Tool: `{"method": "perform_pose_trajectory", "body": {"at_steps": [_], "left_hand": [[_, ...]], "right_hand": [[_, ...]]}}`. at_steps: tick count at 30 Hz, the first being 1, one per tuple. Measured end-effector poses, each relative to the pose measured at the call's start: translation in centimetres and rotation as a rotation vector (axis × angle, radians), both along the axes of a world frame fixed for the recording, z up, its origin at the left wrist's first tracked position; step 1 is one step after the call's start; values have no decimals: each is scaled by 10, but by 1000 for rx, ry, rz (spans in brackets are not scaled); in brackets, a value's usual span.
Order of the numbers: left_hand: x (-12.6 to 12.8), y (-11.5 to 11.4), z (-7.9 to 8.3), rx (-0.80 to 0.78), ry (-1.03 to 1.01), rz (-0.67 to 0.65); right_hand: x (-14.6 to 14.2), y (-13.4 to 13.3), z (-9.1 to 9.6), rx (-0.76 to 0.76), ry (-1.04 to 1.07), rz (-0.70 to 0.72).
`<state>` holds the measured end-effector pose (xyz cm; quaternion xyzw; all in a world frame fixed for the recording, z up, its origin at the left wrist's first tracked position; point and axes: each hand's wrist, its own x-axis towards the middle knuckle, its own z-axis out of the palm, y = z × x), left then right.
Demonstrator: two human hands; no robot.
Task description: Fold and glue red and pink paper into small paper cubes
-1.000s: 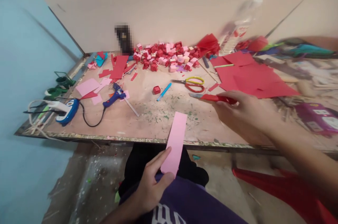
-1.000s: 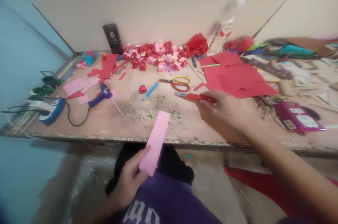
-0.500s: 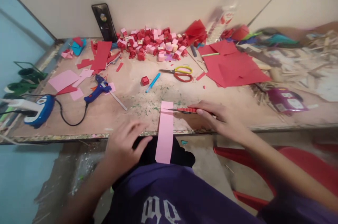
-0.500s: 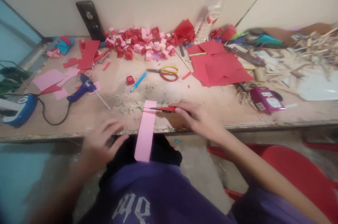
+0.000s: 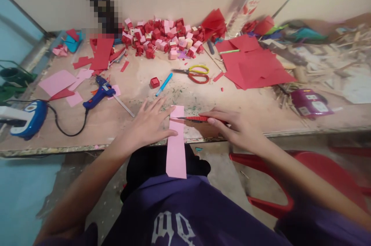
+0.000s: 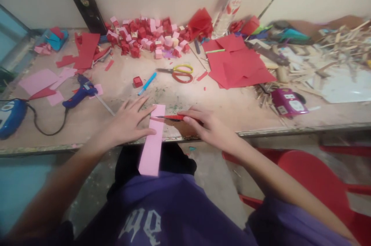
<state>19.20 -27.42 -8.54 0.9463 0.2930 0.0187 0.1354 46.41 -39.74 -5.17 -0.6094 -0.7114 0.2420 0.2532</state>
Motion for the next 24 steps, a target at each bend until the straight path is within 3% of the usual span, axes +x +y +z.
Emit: {"method": "perform_pose_trajectory", "body": {"at_steps": [11,17,24], "left_hand": [[-5,7,4,169,-153,200],[-12,14,1,27,-96,-19],[-13,13,5,-5,-59,35]], "right_hand": [[1,5,2,44,52,-30],[12,5,3,20,116,-8],[7,14,5,1,123,103]]}}
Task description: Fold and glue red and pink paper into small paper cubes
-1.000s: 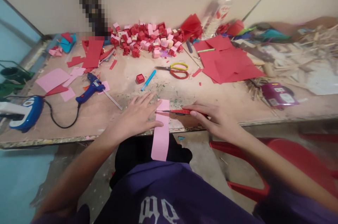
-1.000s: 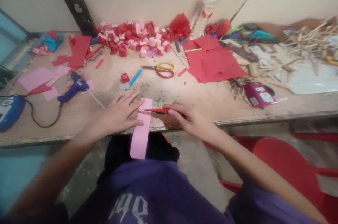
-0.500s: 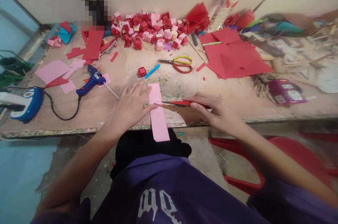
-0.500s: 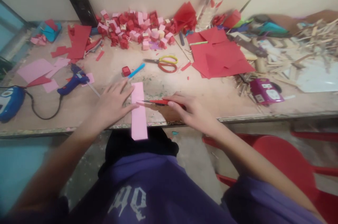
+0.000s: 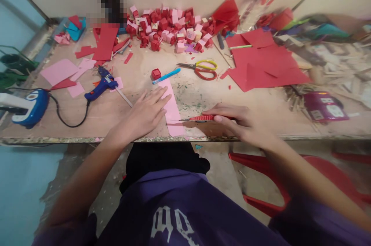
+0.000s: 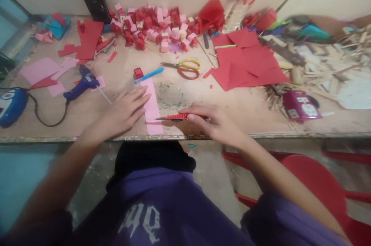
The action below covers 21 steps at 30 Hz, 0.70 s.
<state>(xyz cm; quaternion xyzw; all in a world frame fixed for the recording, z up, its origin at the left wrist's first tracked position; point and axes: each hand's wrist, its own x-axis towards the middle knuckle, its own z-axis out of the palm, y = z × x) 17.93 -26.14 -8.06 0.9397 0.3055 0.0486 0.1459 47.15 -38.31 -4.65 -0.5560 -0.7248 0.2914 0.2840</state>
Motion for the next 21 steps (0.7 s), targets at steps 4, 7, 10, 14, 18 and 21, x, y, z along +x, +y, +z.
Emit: {"method": "perform_pose_trajectory", "body": {"at_steps": [4,7,10,14,18,21], "left_hand": [[-4,-6,5,-78,20,-56],[-6,-6,3,-116,55,-66],[-5,-6,-1,-141,52,-66],[-1,-8,-7,-93,38,-72],[1,-10,-12,-70,41,-82],[1,-9,-13,-76,50,-84]], "right_hand": [[-4,5,4,-57,-19,42],[-3,8,10,-81,-46,34],[0,12,14,-66,-77,-4],[-1,19,10,-32,-61,25],[-6,25,1,-28,-49,80],[-7,27,-2,-32,-58,104]]}}
